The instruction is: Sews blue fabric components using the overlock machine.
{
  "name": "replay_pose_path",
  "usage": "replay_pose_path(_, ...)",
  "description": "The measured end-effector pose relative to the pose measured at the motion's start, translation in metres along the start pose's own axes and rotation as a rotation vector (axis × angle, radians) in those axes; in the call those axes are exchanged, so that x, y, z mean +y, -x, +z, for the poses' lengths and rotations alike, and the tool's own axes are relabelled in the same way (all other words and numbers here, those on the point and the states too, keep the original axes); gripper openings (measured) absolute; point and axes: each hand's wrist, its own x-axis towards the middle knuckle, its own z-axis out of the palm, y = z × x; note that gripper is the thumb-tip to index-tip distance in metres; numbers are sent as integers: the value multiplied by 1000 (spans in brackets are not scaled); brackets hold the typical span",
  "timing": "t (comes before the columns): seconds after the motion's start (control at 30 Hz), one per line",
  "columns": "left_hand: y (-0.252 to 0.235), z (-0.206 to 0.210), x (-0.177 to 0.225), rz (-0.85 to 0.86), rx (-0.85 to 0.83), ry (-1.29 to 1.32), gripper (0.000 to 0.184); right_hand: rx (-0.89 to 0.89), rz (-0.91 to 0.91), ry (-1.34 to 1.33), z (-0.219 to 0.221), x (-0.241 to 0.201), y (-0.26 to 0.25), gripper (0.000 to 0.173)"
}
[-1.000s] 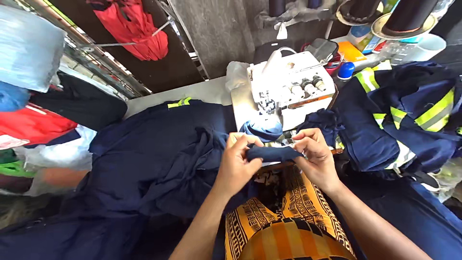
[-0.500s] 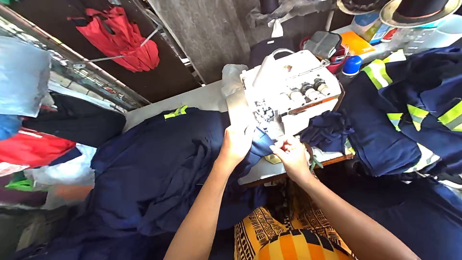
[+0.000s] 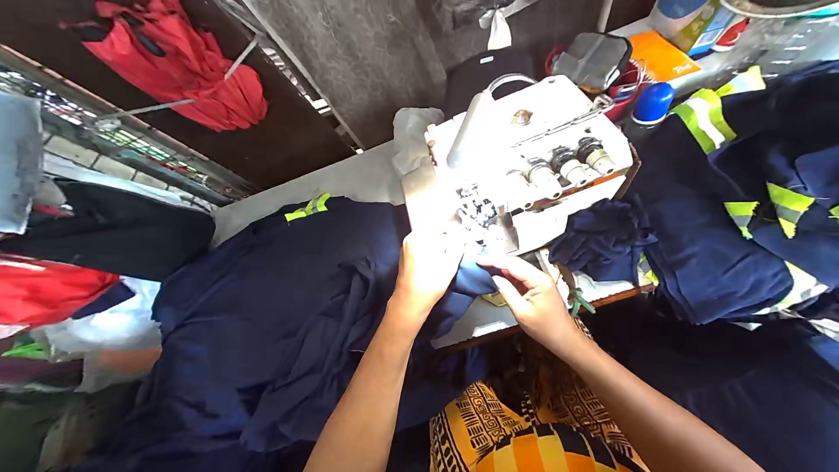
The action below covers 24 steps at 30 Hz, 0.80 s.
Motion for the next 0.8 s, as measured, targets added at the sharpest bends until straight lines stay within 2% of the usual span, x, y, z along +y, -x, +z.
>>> replay_pose_path(0.13,-7,7,11,-113,15,-43,14,39,76,306,-5,-15,-7,40)
replay_pose_path(0.2,-15,13,12,-134,24,-55,15,31,144,306,-8,-21,-13,45)
replay_pose_path(0.27,-22,17,7,-79,55,-37,13,60,163,275,-6,-24,-18,45)
replay_pose_path(0.33,-25,14,4,-71,24,-32,13,93,177,248,-4,-24,-21,44)
replay_pose_path(0.43,-23,9,-7,2,14,24,15,80,199,220,-5,-28,-20,29)
replay_pose_path(0.53,-17,-5,-18,66,-81,131,16,-16,214,167,-16,-30,-21,17)
replay_pose_path(0.6,-12,-14,-21,179,-137,122,12,-101,200,196,-25,-32,-24,17)
replay_pose_path(0.67,-12,-21,-17,312,-204,95,18,-201,192,269,-31,-40,-30,20)
replay_pose_path(0.8,-21,-41,0,410,-334,48,17,-282,126,379,-34,-50,-42,25)
